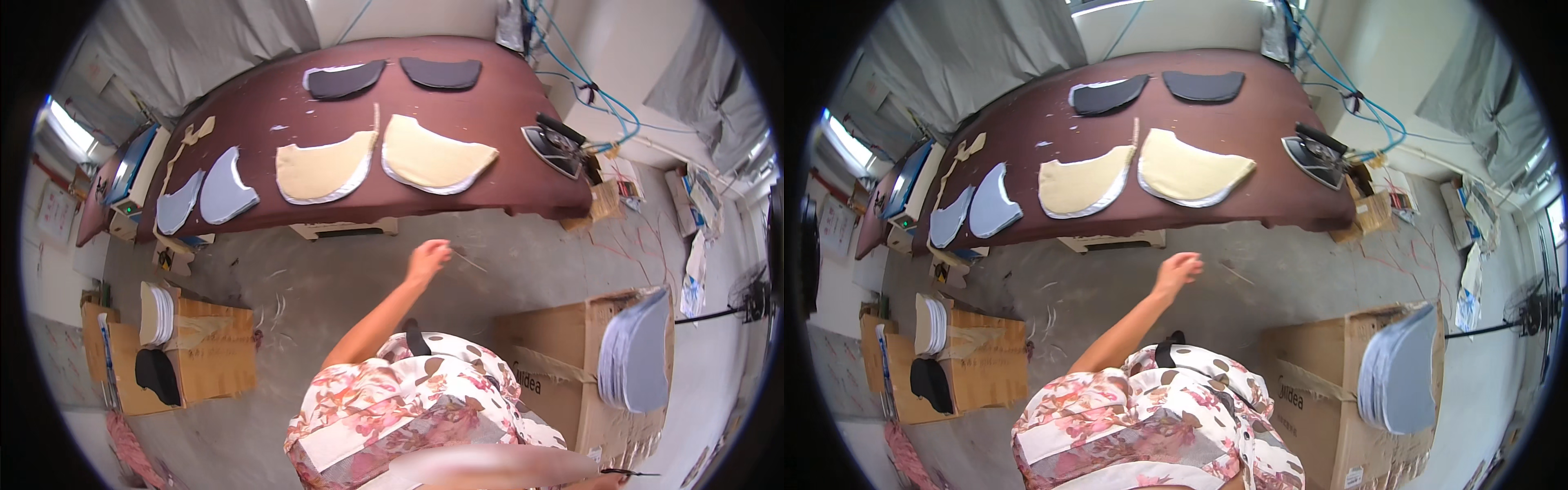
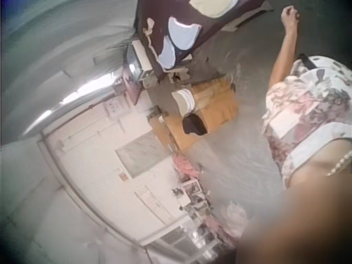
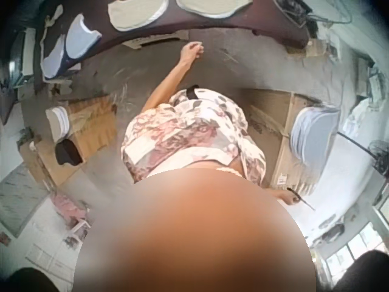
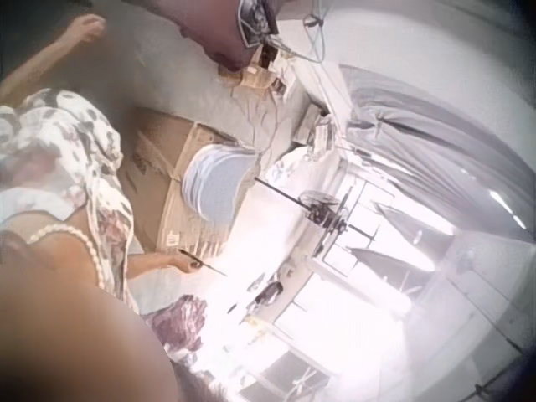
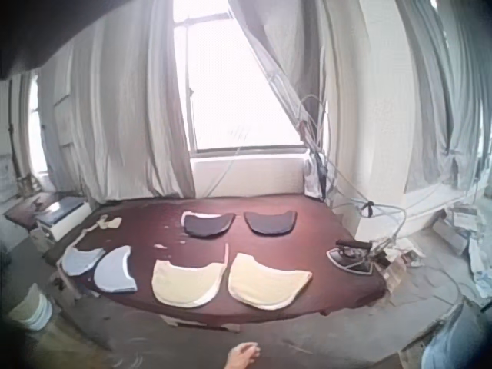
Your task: The person uses shears to trim the edges of several light-colored fabric pieces on a brown worktable. They handle each piece individually, cutting along the perimeter and then placing the trimmed pieces aside. The person also moves a stack of similar pieces from a cardboard box onto the table.
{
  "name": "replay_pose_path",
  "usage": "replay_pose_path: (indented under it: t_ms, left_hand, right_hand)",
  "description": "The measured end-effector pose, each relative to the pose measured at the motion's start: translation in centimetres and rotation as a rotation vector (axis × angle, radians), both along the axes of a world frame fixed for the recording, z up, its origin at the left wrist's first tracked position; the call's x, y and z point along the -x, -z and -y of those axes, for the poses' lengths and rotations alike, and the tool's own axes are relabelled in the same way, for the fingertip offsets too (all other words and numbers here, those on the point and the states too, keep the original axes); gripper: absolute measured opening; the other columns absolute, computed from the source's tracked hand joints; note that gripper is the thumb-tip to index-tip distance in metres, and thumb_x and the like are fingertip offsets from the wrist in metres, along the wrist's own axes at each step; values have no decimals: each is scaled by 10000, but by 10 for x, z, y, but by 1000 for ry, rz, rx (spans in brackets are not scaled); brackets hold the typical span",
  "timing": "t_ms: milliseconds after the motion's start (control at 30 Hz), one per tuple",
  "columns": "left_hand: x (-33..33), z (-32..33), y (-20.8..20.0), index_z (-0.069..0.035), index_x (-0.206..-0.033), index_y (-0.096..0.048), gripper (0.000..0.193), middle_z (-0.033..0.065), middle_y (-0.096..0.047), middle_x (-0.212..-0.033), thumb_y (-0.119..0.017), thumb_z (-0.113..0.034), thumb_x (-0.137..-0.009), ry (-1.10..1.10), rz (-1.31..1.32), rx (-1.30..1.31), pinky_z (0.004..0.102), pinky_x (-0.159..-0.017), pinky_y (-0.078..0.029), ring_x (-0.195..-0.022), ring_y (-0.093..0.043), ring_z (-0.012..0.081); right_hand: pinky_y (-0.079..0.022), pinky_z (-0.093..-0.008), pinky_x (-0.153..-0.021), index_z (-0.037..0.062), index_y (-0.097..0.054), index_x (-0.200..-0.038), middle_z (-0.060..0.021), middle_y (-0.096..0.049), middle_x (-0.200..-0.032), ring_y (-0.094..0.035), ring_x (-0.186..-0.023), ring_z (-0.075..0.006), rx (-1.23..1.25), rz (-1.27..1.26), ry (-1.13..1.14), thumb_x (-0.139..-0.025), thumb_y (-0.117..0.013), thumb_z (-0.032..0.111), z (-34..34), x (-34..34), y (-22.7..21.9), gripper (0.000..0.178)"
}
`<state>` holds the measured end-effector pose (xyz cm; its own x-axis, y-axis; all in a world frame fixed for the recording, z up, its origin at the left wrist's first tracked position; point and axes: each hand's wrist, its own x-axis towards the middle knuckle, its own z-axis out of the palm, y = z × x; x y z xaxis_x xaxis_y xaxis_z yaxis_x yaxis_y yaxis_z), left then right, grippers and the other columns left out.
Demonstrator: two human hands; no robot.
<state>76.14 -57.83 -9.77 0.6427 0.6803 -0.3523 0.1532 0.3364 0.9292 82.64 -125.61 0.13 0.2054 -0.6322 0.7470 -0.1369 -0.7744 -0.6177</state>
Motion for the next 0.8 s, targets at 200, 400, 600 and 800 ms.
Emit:
replay_pose_path:
  t_ms: [200, 400, 600, 800]
  left_hand:
    - [131, -52, 33, -91, -1054, -610, 204, 18, -655, -911, -540, -200, -896, -252, -160, 48, 212, -572, -464, -749, -613, 67]
    - [191, -62, -7, -62, -1110, -574, 289, 43, -640, -967, -545, -266, -907, -133, -58, 73, 227, -637, -487, -813, -615, 96]
    - [195, -88, -67, -68, -1322, -392, 542, 74, -568, -1133, -520, -400, -913, 4, 221, 257, 274, -738, -513, -971, -581, 137]
    - [201, -167, -68, -94, -1315, -429, 401, -21, -544, -931, -442, -295, -968, -352, 473, 274, 232, -638, -462, -804, -537, 55]
  right_hand:
    - [-432, -271, -523, 27, -563, -1137, -78, -584, -780, -516, -565, -166, -526, -340, -791, -805, -536, 134, -172, -44, -24, 349]
    - [-376, -185, -453, 32, -478, -1237, -49, -561, -857, -472, -574, -68, -624, -665, -1759, -912, -489, 195, -503, -30, -9, 364]
    - [-442, -186, -617, 72, -537, -1202, 4, -551, -909, -514, -735, -52, -276, -1055, -2286, -731, -596, -66, -696, 78, -33, 495]
    - [-504, -339, -685, 27, -509, -1189, -136, -615, -914, -621, -804, -285, 518, -575, -2530, -674, -674, -11, -808, 152, -13, 542]
